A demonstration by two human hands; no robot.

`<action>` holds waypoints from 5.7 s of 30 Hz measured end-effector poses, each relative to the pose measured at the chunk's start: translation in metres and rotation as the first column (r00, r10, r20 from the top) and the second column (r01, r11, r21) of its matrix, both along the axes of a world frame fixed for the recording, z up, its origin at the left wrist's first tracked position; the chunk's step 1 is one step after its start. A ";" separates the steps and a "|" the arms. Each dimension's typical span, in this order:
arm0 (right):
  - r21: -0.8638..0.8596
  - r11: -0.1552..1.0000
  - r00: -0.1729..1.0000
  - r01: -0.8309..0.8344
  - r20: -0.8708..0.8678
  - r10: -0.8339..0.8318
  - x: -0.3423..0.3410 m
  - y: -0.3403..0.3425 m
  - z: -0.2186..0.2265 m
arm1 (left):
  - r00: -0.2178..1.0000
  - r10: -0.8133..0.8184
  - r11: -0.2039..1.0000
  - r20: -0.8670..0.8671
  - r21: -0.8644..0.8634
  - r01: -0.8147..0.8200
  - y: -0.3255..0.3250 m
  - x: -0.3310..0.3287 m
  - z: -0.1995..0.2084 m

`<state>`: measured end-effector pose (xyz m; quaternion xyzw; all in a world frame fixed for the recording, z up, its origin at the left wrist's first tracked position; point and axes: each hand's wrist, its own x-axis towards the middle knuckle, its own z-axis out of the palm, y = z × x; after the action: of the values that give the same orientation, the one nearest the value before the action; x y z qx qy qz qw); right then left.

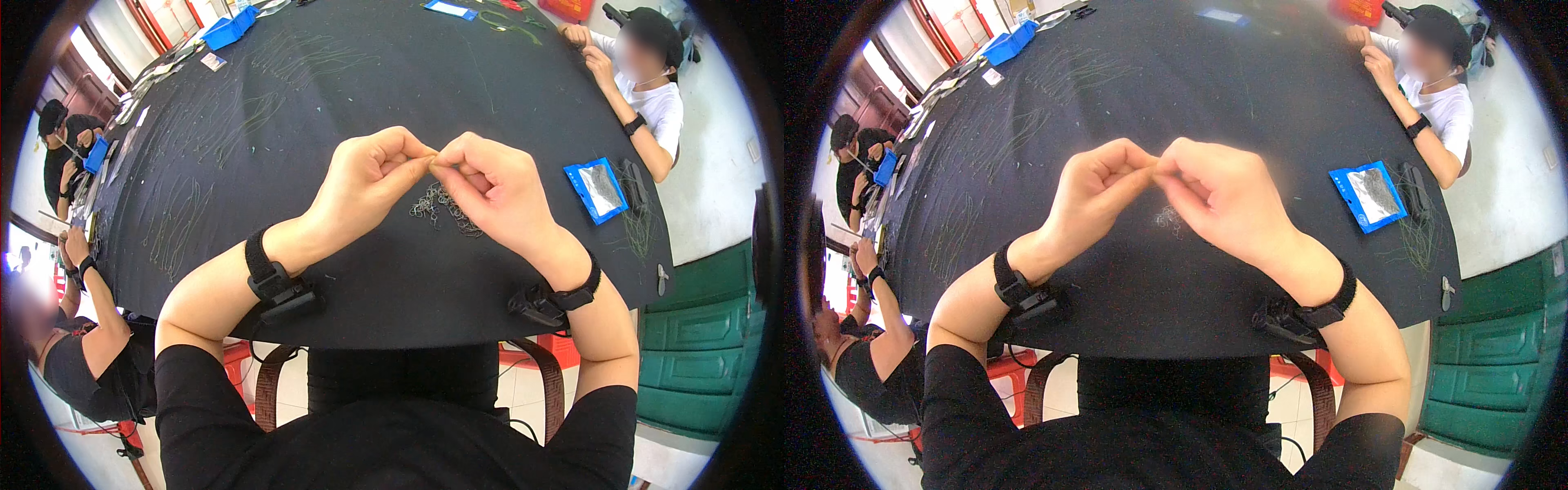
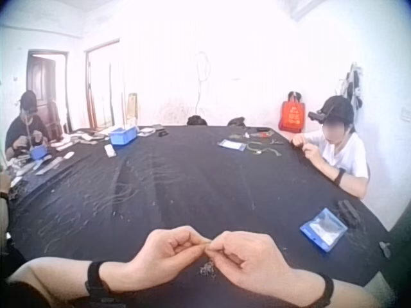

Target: Assembling small fishing tackle components and metal rings onto a fishing line while seated at a table.

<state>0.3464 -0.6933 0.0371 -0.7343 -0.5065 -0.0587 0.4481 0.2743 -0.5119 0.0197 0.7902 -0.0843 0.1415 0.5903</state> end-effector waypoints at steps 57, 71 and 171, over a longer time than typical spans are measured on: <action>0.169 0.986 0.951 0.017 -0.306 0.036 0.018 0.001 -0.004 | 0.995 -0.081 0.970 -0.052 -0.232 0.067 -0.002 -0.003 0.012; 0.112 0.992 0.996 -0.054 -0.066 0.062 0.016 -0.002 -0.001 | 0.992 -0.094 0.988 -0.079 -0.134 0.083 -0.004 -0.002 0.010; -0.037 0.996 0.896 -0.079 -0.441 0.055 0.012 -0.012 0.010 | 0.960 -0.181 0.962 -0.215 -0.240 0.128 -0.001 -0.002 0.004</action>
<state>0.3584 -0.7058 0.0472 -0.7225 -0.4187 0.1374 0.5328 0.2719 -0.5131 0.0239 0.7209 -0.0592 0.0085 0.6905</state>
